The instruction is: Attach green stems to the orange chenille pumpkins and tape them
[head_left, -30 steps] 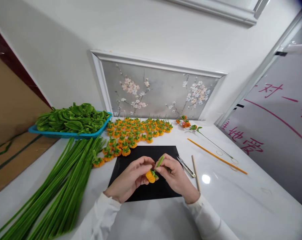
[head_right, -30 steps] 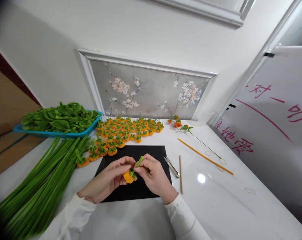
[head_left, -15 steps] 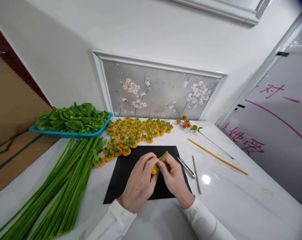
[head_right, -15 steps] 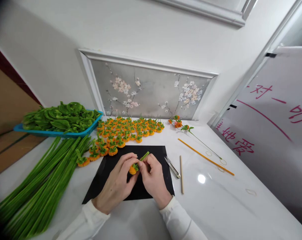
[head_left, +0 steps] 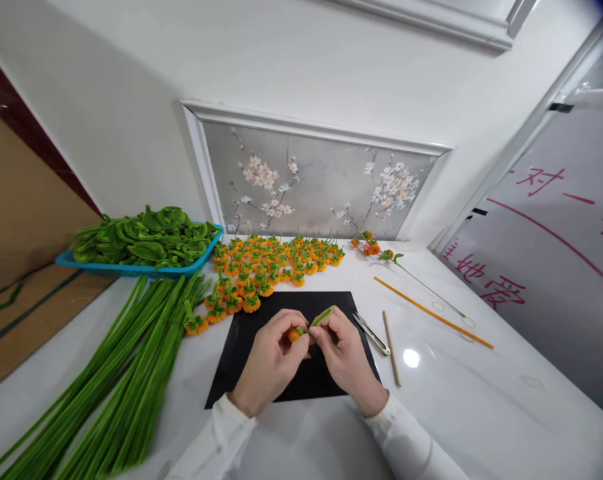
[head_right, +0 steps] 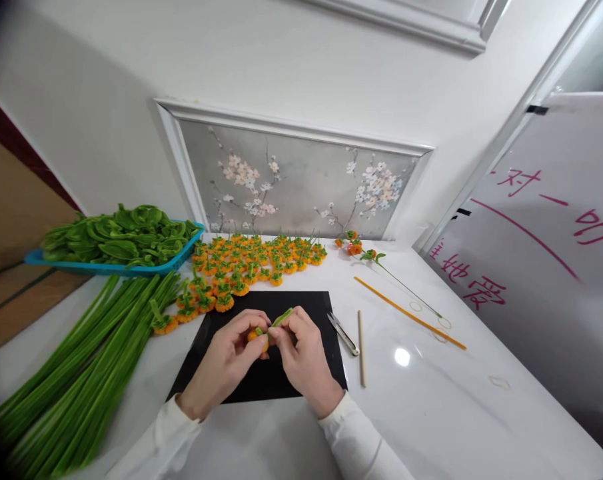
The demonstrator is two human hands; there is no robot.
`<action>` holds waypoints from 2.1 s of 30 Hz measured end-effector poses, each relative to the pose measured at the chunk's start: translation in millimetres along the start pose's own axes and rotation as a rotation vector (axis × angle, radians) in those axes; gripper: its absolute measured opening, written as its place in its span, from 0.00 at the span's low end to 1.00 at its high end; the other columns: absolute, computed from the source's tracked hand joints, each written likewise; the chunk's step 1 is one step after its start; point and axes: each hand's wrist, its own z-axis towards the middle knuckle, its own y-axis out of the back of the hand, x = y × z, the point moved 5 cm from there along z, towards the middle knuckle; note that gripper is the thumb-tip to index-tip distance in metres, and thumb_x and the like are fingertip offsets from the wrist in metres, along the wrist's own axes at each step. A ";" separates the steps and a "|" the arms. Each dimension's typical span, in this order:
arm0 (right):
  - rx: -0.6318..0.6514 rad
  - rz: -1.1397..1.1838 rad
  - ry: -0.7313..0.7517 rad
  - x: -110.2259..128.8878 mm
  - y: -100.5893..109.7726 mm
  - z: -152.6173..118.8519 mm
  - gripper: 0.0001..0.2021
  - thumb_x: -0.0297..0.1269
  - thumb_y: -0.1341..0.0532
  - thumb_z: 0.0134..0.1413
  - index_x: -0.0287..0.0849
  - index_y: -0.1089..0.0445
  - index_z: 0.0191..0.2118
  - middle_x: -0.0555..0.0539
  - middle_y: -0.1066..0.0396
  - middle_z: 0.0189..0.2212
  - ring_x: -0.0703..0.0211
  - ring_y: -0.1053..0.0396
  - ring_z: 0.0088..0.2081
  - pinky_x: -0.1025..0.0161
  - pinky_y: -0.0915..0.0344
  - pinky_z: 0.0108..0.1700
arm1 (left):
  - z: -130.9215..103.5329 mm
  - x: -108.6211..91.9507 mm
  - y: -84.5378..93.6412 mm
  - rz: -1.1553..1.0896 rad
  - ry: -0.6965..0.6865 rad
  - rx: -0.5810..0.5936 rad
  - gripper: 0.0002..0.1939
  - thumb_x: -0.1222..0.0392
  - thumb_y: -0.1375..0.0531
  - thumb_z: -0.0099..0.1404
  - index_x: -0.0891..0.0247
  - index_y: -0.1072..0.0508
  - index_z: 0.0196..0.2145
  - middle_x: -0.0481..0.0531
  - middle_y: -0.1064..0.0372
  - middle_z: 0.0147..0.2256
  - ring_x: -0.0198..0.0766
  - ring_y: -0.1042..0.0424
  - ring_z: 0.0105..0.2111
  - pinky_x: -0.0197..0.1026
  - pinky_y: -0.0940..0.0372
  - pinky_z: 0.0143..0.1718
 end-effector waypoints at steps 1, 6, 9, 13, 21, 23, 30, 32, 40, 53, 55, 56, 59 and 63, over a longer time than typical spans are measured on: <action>0.009 0.011 0.006 0.9 -0.4 -0.2 0.10 0.32 0.45 0.60 0.42 0.37 0.27 0.50 0.40 0.27 0.62 0.38 0.28 0.64 0.40 0.30 | 0.7 1.9 -0.4 -0.089 0.049 0.025 0.04 0.64 0.45 0.60 0.63 0.32 0.29 0.50 0.37 0.36 0.33 0.34 0.27 0.36 0.35 0.26; 0.056 0.073 0.004 5.1 -2.8 -1.8 0.09 0.30 0.46 0.61 0.42 0.37 0.29 0.50 0.41 0.29 0.65 0.37 0.27 0.66 0.38 0.29 | -0.4 10.4 -3.0 -0.434 0.244 0.127 0.05 0.64 0.46 0.61 0.64 0.31 0.30 0.49 0.37 0.32 0.34 0.33 0.29 0.33 0.37 0.24; 0.062 0.016 0.021 7.6 -2.7 -1.7 0.09 0.30 0.46 0.60 0.42 0.37 0.28 0.50 0.40 0.29 0.63 0.37 0.29 0.65 0.39 0.30 | -1.1 11.8 -1.5 -0.456 0.254 0.142 0.05 0.62 0.45 0.62 0.64 0.31 0.30 0.49 0.37 0.36 0.33 0.34 0.29 0.35 0.35 0.27; 0.103 -0.001 -0.007 3.2 -2.9 0.1 0.09 0.29 0.45 0.58 0.42 0.37 0.26 0.50 0.39 0.28 0.63 0.38 0.30 0.65 0.41 0.31 | 0.8 10.5 -1.5 -0.349 0.223 0.211 0.09 0.59 0.40 0.61 0.66 0.33 0.26 0.47 0.37 0.31 0.31 0.37 0.28 0.34 0.38 0.30; 0.304 0.130 -0.120 -8.8 -6.0 0.6 0.08 0.32 0.44 0.59 0.41 0.36 0.27 0.52 0.40 0.28 0.65 0.40 0.28 0.68 0.42 0.31 | -0.3 19.1 -4.4 -0.447 0.352 0.321 0.08 0.62 0.36 0.56 0.67 0.31 0.25 0.45 0.37 0.24 0.30 0.37 0.27 0.34 0.42 0.30; 0.302 0.092 -0.095 -7.4 -4.3 1.5 0.08 0.31 0.44 0.59 0.41 0.37 0.27 0.52 0.40 0.28 0.65 0.39 0.29 0.67 0.42 0.31 | -0.3 20.3 -2.5 -0.420 0.349 0.300 0.08 0.63 0.35 0.55 0.67 0.31 0.24 0.44 0.37 0.24 0.29 0.38 0.26 0.34 0.44 0.29; 0.279 0.001 -0.041 -6.4 -3.4 2.2 0.09 0.30 0.43 0.58 0.42 0.38 0.26 0.52 0.40 0.28 0.64 0.40 0.29 0.67 0.43 0.31 | -0.2 21.6 0.2 -0.365 0.372 0.250 0.10 0.63 0.34 0.52 0.67 0.31 0.20 0.45 0.38 0.25 0.29 0.43 0.24 0.35 0.48 0.26; 0.273 -0.015 -0.049 -7.8 -3.7 1.6 0.09 0.30 0.43 0.58 0.42 0.38 0.27 0.52 0.40 0.28 0.64 0.40 0.29 0.67 0.43 0.31 | -0.9 22.1 -0.3 -0.391 0.407 0.253 0.09 0.64 0.35 0.52 0.67 0.32 0.20 0.45 0.40 0.25 0.29 0.45 0.24 0.35 0.49 0.25; 0.329 0.025 -0.141 -9.9 -2.0 2.6 0.07 0.32 0.42 0.57 0.41 0.35 0.28 0.53 0.40 0.25 0.66 0.43 0.26 0.68 0.46 0.28 | -1.2 24.2 0.2 -0.356 0.432 0.272 0.08 0.65 0.38 0.53 0.68 0.31 0.19 0.48 0.38 0.32 0.29 0.43 0.25 0.35 0.48 0.25; 0.351 0.175 -0.199 -13.4 -0.6 3.1 0.02 0.32 0.36 0.51 0.41 0.29 0.30 0.53 0.39 0.26 0.66 0.41 0.27 0.68 0.43 0.29 | -3.4 23.2 -1.2 -0.295 0.427 0.336 0.10 0.57 0.36 0.55 0.67 0.29 0.24 0.46 0.41 0.30 0.30 0.42 0.28 0.32 0.42 0.26; 0.363 0.176 -0.166 -10.4 0.1 2.7 0.03 0.32 0.37 0.53 0.41 0.28 0.29 0.52 0.36 0.28 0.64 0.37 0.30 0.67 0.40 0.32 | -4.1 21.6 -0.9 -0.306 0.441 0.352 0.11 0.56 0.36 0.55 0.67 0.29 0.23 0.46 0.41 0.30 0.30 0.42 0.27 0.31 0.43 0.25; 0.371 0.186 -0.155 -8.6 0.4 2.5 0.04 0.32 0.38 0.54 0.41 0.27 0.29 0.51 0.35 0.29 0.64 0.35 0.30 0.66 0.38 0.33 | -4.4 20.6 -1.1 -0.316 0.451 0.360 0.11 0.56 0.36 0.55 0.67 0.29 0.23 0.47 0.40 0.31 0.30 0.42 0.27 0.31 0.43 0.25; 0.366 0.170 -0.120 -3.4 2.2 2.6 0.06 0.31 0.39 0.55 0.42 0.27 0.29 0.49 0.34 0.30 0.63 0.33 0.31 0.65 0.36 0.34 | -5.6 18.0 -2.7 -0.389 0.498 0.387 0.11 0.56 0.35 0.54 0.68 0.27 0.24 0.48 0.38 0.33 0.30 0.39 0.29 0.31 0.40 0.27; 0.333 0.068 -0.034 3.2 3.7 3.4 0.07 0.29 0.42 0.57 0.42 0.29 0.29 0.49 0.34 0.31 0.62 0.34 0.32 0.65 0.36 0.35 | -8.2 18.8 -4.1 -0.507 0.582 0.397 0.11 0.55 0.35 0.54 0.68 0.25 0.28 0.48 0.37 0.30 0.30 0.38 0.28 0.33 0.37 0.29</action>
